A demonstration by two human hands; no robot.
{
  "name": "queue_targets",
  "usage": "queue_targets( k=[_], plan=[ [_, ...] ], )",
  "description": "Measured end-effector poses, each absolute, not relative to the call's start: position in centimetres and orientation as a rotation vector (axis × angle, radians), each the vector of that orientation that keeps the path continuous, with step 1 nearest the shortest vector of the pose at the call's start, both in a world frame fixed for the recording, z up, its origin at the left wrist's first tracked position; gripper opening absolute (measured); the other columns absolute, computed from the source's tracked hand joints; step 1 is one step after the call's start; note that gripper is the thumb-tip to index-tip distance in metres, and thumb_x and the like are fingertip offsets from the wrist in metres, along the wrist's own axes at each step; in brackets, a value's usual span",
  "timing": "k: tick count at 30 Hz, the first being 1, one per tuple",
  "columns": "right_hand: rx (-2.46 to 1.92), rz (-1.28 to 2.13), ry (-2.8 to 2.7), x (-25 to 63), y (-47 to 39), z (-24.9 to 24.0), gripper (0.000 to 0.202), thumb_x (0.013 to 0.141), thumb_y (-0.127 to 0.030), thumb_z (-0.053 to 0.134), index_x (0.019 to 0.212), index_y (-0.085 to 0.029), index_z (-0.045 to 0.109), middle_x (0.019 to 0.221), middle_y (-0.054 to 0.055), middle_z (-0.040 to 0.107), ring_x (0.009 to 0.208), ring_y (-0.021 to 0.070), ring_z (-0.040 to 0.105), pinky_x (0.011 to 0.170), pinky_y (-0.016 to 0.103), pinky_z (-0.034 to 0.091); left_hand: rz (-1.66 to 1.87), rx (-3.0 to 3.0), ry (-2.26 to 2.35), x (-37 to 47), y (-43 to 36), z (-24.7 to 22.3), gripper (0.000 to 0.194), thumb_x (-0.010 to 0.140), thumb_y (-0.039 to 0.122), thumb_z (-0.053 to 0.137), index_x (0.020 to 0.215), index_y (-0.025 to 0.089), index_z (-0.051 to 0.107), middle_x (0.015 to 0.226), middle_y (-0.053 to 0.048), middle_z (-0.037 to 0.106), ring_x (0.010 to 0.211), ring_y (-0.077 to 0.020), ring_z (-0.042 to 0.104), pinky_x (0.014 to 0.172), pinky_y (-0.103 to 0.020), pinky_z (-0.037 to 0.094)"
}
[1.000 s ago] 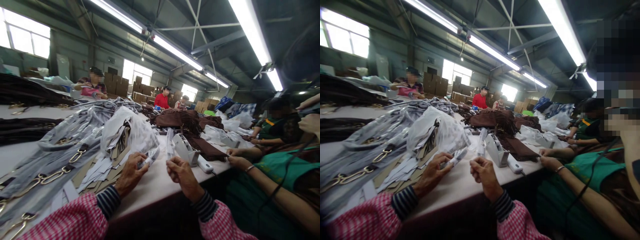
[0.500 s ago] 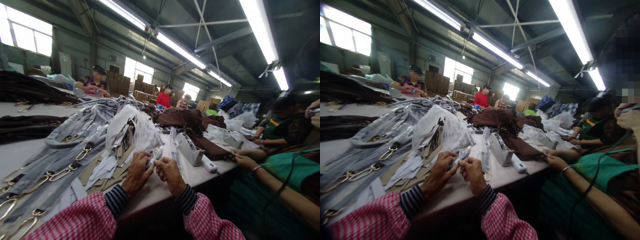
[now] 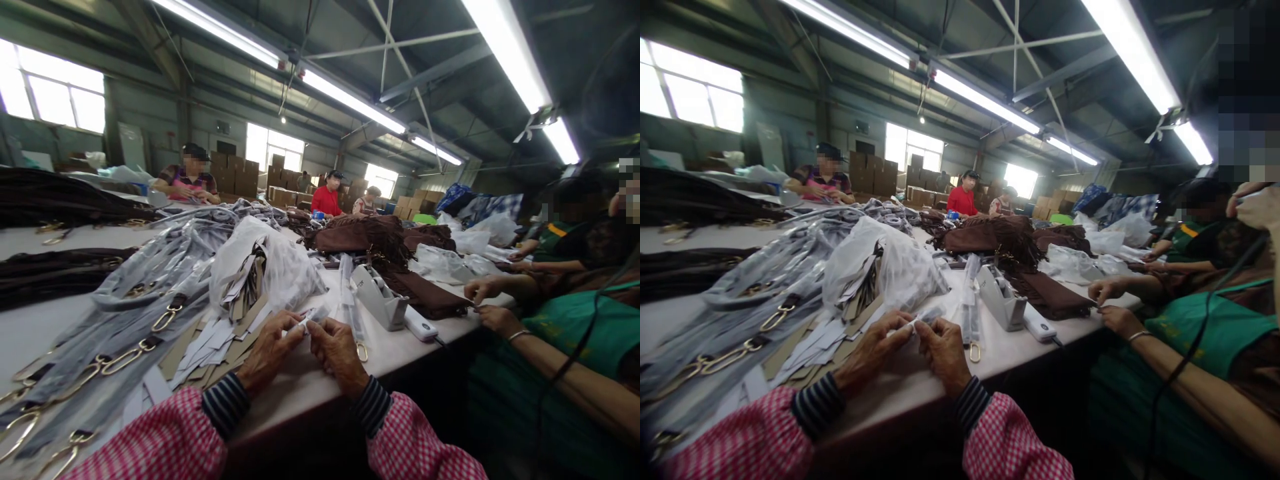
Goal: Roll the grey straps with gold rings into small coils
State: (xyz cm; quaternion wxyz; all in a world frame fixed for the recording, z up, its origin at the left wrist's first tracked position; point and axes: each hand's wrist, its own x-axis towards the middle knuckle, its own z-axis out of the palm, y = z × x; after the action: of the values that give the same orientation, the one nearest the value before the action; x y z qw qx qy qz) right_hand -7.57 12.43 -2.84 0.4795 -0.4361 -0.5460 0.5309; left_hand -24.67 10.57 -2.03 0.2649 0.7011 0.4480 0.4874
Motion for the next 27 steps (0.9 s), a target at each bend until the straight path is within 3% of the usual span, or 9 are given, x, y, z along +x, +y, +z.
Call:
queue_targets(
  k=[6, 8, 10, 12, 14, 18, 22, 27],
  plan=[
    [-1.011, 1.259, -1.574, -5.4, 11.9, -2.3, 0.041, 0.087, -0.054, 0.070, 0.070, -0.018, 0.061, 0.050, -0.004, 0.053, 0.036, 0.0083, 0.040, 0.036, 0.022, 0.027, 1.202, 1.697, 1.111, -24.4, 9.7, -0.5, 0.039, 0.094, 0.052, 0.052, 0.085, 0.018, 0.068, 0.091, -0.005, 0.068, 0.087, -0.0237, 0.061, 0.077, -0.034, 0.048],
    [-1.052, 0.954, -1.717, -4.5, 11.5, -1.9, 0.027, 0.090, -0.040, 0.069, 0.072, -0.019, 0.063, 0.058, -0.002, 0.058, 0.046, 0.0121, 0.049, 0.046, 0.025, 0.038, 1.185, 1.699, 1.136, -24.2, 9.6, -0.2, 0.040, 0.094, 0.053, 0.051, 0.086, 0.018, 0.067, 0.087, -0.004, 0.065, 0.083, -0.0228, 0.058, 0.074, -0.034, 0.046],
    [-1.022, 0.512, -1.888, -3.8, 11.0, -1.1, 0.006, 0.089, -0.025, 0.069, 0.086, -0.020, 0.069, 0.079, 0.003, 0.067, 0.069, 0.0189, 0.062, 0.064, 0.030, 0.049, 1.183, 1.729, 1.148, -24.0, 9.6, -0.2, 0.040, 0.094, 0.054, 0.051, 0.085, 0.018, 0.067, 0.086, -0.003, 0.064, 0.081, -0.0223, 0.057, 0.072, -0.034, 0.044],
    [-0.939, 0.119, -2.062, -3.4, 10.7, 0.0, 0.019, 0.090, -0.019, 0.068, 0.108, -0.023, 0.070, 0.105, 0.008, 0.069, 0.097, 0.0261, 0.065, 0.082, 0.036, 0.051, 1.204, 1.787, 1.117, -23.9, 9.7, -0.3, 0.040, 0.094, 0.053, 0.054, 0.079, 0.018, 0.065, 0.088, -0.003, 0.064, 0.082, -0.0226, 0.058, 0.074, -0.034, 0.043],
    [-0.867, -0.090, -2.269, -3.5, 10.4, 1.2, 0.029, 0.095, -0.019, 0.063, 0.123, -0.025, 0.066, 0.118, 0.010, 0.067, 0.110, 0.0278, 0.063, 0.087, 0.037, 0.051, 1.226, 1.832, 1.040, -23.7, 9.7, -0.4, 0.038, 0.094, 0.050, 0.056, 0.075, 0.018, 0.065, 0.091, -0.004, 0.065, 0.087, -0.0234, 0.060, 0.080, -0.035, 0.044],
    [-0.879, -0.166, -2.583, -4.2, 10.4, 2.5, 0.014, 0.096, -0.019, 0.059, 0.107, -0.022, 0.067, 0.104, 0.006, 0.069, 0.098, 0.0229, 0.065, 0.078, 0.031, 0.049, 1.217, 1.883, 0.950, -23.8, 9.1, -0.6, 0.029, 0.093, 0.039, 0.061, 0.073, 0.018, 0.065, 0.095, -0.004, 0.068, 0.092, -0.0225, 0.064, 0.081, -0.032, 0.045],
    [-0.945, -0.131, -2.645, -4.5, 10.0, 2.7, 0.016, 0.081, -0.014, 0.062, 0.095, -0.020, 0.064, 0.099, 0.004, 0.067, 0.091, 0.0211, 0.064, 0.072, 0.030, 0.043, 1.188, 1.858, 0.938, -24.0, 8.1, -0.6, 0.029, 0.087, 0.040, 0.068, 0.069, 0.017, 0.063, 0.093, -0.005, 0.069, 0.091, -0.0223, 0.064, 0.074, -0.029, 0.046],
    [-1.070, 0.031, -2.725, -3.2, 8.6, 4.2, 0.020, 0.067, -0.013, 0.063, 0.086, -0.020, 0.062, 0.094, 0.002, 0.066, 0.078, 0.0179, 0.061, 0.063, 0.028, 0.035, 0.974, 1.722, 0.824, -25.4, 9.0, 0.6, 0.047, 0.086, 0.060, 0.068, 0.102, 0.016, 0.068, 0.092, -0.006, 0.068, 0.080, -0.0215, 0.067, 0.058, -0.025, 0.049]
  ],
)
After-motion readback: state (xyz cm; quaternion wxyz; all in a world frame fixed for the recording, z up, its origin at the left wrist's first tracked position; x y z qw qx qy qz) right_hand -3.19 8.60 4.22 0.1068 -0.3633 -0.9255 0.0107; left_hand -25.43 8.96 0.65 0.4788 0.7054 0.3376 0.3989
